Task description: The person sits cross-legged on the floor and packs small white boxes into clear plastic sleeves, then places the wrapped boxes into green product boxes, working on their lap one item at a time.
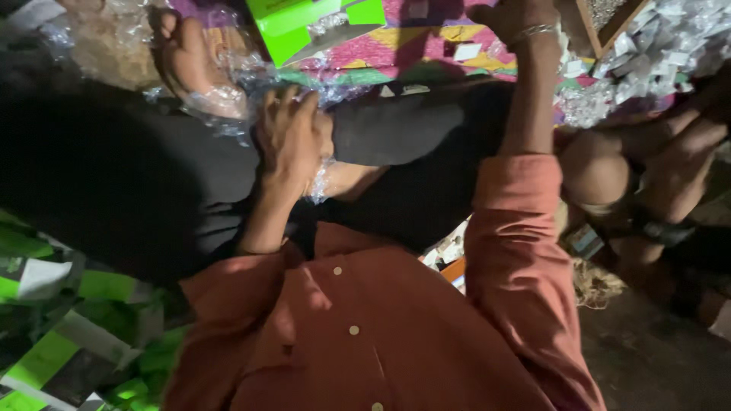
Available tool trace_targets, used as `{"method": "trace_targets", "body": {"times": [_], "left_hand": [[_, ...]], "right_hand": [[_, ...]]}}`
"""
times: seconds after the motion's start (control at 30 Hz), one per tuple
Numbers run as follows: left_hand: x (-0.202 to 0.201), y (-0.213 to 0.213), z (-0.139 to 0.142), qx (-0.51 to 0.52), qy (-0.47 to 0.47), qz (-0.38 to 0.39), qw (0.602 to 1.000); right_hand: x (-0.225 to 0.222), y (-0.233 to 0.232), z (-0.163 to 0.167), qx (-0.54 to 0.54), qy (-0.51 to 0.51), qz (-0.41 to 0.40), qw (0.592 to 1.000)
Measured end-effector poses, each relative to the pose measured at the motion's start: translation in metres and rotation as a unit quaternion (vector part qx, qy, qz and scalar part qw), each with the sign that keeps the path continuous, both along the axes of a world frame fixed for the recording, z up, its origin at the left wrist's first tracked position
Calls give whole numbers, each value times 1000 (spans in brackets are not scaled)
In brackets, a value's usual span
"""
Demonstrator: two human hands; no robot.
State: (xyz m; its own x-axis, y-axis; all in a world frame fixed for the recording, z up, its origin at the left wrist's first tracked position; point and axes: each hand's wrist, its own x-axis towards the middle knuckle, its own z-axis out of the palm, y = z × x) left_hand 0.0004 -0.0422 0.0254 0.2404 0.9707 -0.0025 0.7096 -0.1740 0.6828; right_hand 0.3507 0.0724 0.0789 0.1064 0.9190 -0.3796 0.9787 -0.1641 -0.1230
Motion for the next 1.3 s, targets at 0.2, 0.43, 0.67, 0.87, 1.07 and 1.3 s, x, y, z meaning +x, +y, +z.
{"method": "trace_targets", "body": {"times": [0.2,0.43,0.67,0.87,1.07,1.3], "left_hand": [[-6,-4,15,100,30,26,994],[12,-2,2,29,-237,23,971],[17,-12,-11,-377,-564,-4,735],[16,-15,-43,-388,-580,107,708],[10,-6,-57,-346,-710,157,593],[13,-10,-57,-332,-690,147,626]], "right_hand": [[-8,-7,-16,-170,-2,143,975],[-28,-8,-8,-135,-40,118,983],[-112,-77,13,-26,423,116,898],[-146,-98,-4,30,417,173,892],[-139,-111,-9,37,451,28,891],[-159,-118,-1,71,389,37,918]]}}
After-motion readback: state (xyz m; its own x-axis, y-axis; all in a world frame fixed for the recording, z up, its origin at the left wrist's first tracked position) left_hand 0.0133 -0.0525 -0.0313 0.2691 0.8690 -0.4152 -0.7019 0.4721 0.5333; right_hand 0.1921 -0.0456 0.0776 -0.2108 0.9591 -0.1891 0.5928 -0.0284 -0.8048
